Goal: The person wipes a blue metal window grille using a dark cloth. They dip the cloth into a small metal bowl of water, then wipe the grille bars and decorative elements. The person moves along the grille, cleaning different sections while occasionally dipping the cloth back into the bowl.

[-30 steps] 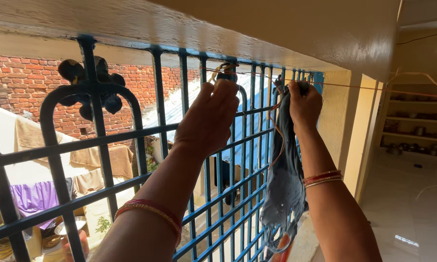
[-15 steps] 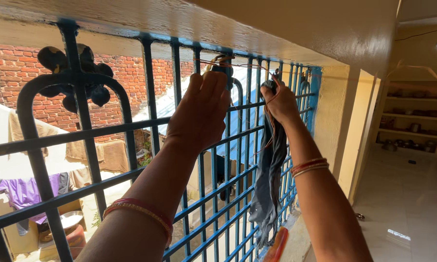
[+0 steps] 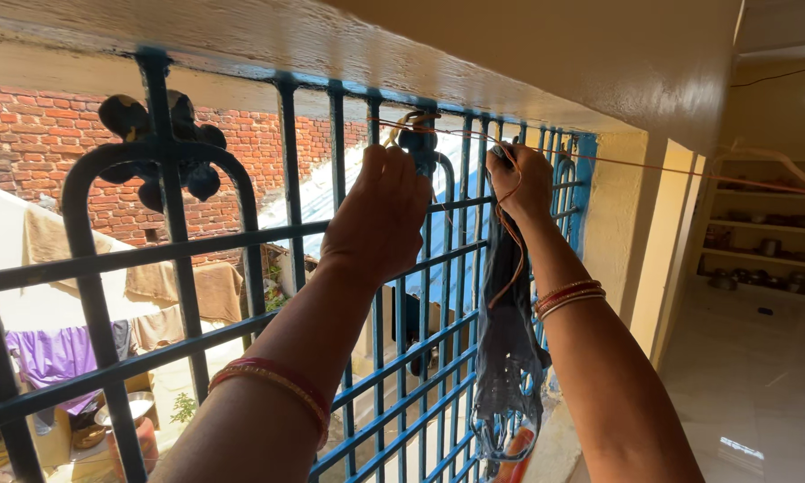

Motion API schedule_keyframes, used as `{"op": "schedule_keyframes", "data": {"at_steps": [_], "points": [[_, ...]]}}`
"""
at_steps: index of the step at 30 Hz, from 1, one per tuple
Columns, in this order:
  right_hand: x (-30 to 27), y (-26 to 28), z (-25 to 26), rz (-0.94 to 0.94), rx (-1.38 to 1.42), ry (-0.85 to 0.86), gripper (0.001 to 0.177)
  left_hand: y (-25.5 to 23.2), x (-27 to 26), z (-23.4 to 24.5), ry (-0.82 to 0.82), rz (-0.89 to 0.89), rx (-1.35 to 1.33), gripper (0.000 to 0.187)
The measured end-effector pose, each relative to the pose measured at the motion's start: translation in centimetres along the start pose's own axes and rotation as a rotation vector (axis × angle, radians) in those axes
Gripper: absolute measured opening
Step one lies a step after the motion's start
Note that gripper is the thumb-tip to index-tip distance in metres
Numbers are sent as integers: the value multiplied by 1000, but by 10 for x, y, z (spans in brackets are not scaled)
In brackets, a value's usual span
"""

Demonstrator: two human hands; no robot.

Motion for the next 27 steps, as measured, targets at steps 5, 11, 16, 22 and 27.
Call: {"op": "schedule_keyframes", "data": {"at_steps": [5, 11, 16, 22, 27], "points": [[-11, -12, 3, -90, -26, 51, 42, -4, -1, -7, 61, -13, -44, 26], [-33, -21, -3, -260, 319, 210, 38, 0, -1, 3, -29, 23, -25, 31], [-36, -29, 1, -357, 395, 278, 24, 1, -1, 3, -28, 29, -67, 25], [-33, -31, 1, -477, 438, 294, 20, 3, -4, 10, -74, 43, -47, 28], [24, -12, 15, -47, -52, 67, 44, 2, 0, 3, -32, 21, -27, 22]]}}
Point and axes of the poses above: each hand's wrist, its own x-axis towards the middle knuckle, its own z-axis out of the back of the hand, y = z × x, the point moved 8 cm from there along x, towards the middle knuckle, and after that the axes turned 7 degrees about -x, right-handed, at the moved point
